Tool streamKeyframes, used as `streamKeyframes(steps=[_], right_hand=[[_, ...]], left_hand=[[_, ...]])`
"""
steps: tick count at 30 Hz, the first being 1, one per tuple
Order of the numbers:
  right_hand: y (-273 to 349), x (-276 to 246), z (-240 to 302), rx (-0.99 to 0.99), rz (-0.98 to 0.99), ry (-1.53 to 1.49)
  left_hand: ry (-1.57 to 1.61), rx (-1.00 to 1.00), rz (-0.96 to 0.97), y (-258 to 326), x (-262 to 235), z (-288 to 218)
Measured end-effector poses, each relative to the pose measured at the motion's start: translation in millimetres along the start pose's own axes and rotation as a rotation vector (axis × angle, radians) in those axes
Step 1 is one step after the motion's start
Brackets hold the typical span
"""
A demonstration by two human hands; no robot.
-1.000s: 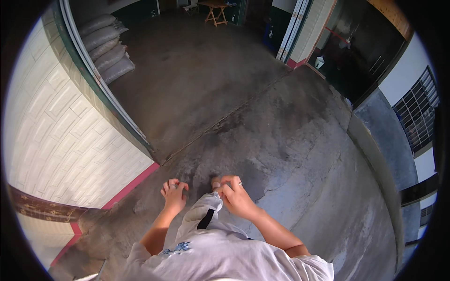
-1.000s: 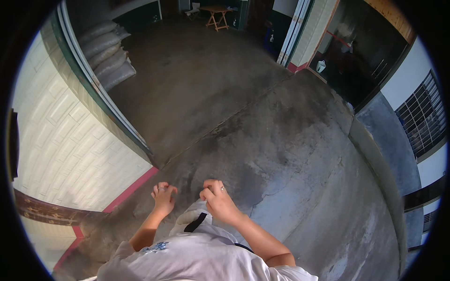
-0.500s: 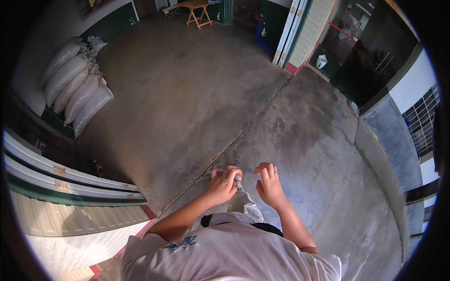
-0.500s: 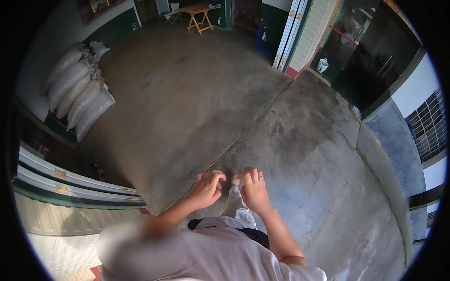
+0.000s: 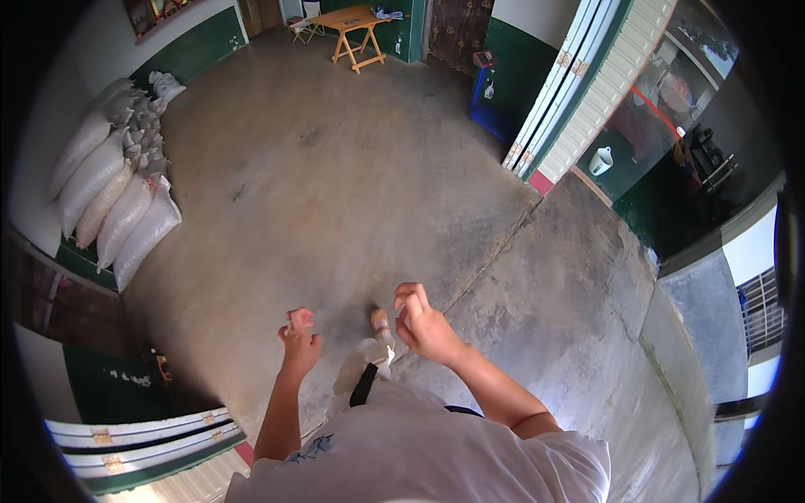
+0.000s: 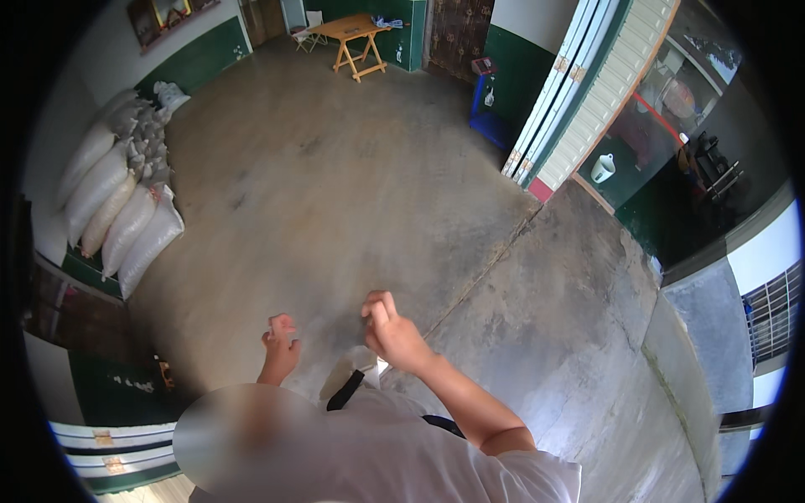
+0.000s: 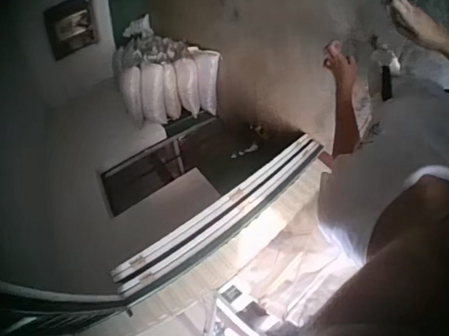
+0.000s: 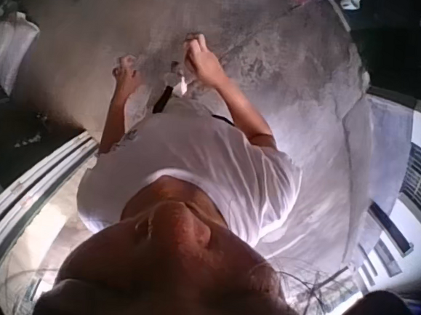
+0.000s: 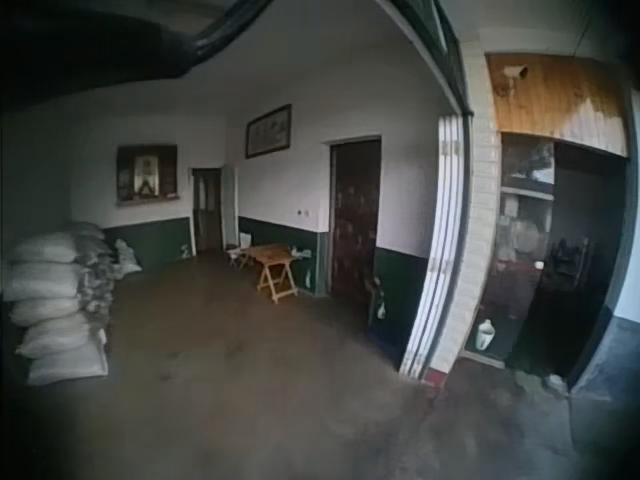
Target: The person picks up a white quilt, walks outside, and hangs it on a clothesline. They return inside to pick up a patterned quilt and hang it on the same line. The person repeats this process with a floral quilt and a yellow blanket, hanging each item on the clothesline.
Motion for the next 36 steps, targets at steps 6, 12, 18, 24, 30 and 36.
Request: streamKeyframes(steps=[6, 12, 18, 24, 30, 36], right_hand=[[-171.7, -33.0, -141.9, 0.136, 0.15, -0.026], [-319.0, -156.2, -248.0, 0.25, -0.098, -0.001], [-453.1, -251.2, -404.9, 0.349, -0.203, 0.159], [-667.1, -325.1, -504.2, -0.006, -0.11, 0.595], [-883.8, -374.8, -608.6, -0.072, -0.09, 0.171], [-1041.0, -416.3, -771.8, 0.263, 0.021, -0.086]], left_hand=[[0.046, -0.033, -0.07, -234.8, 52.6, 22.9], [0.173, 0.336, 0.145, -495.1, 96.4, -133.9], [0.233, 0.664, 0.25, -714.9, 180.6, -236.5], [0.021, 0.636, 0.295, -903.6, 236.1, -262.3], [0.048, 0.263, 0.298, -1120.2, 263.3, -190.2], [0.493, -0.099, 0.269, -1361.2, 300.0, -160.9]])
Point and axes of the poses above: each hand's wrist, its own y-axis away from the middle knuckle, its own x-axis out of the palm, z = x × y, the point moved 5 cm from there along -y, towards the middle knuckle, and after that the axes turned 2 degrees about -z, right-handed, at the moved point
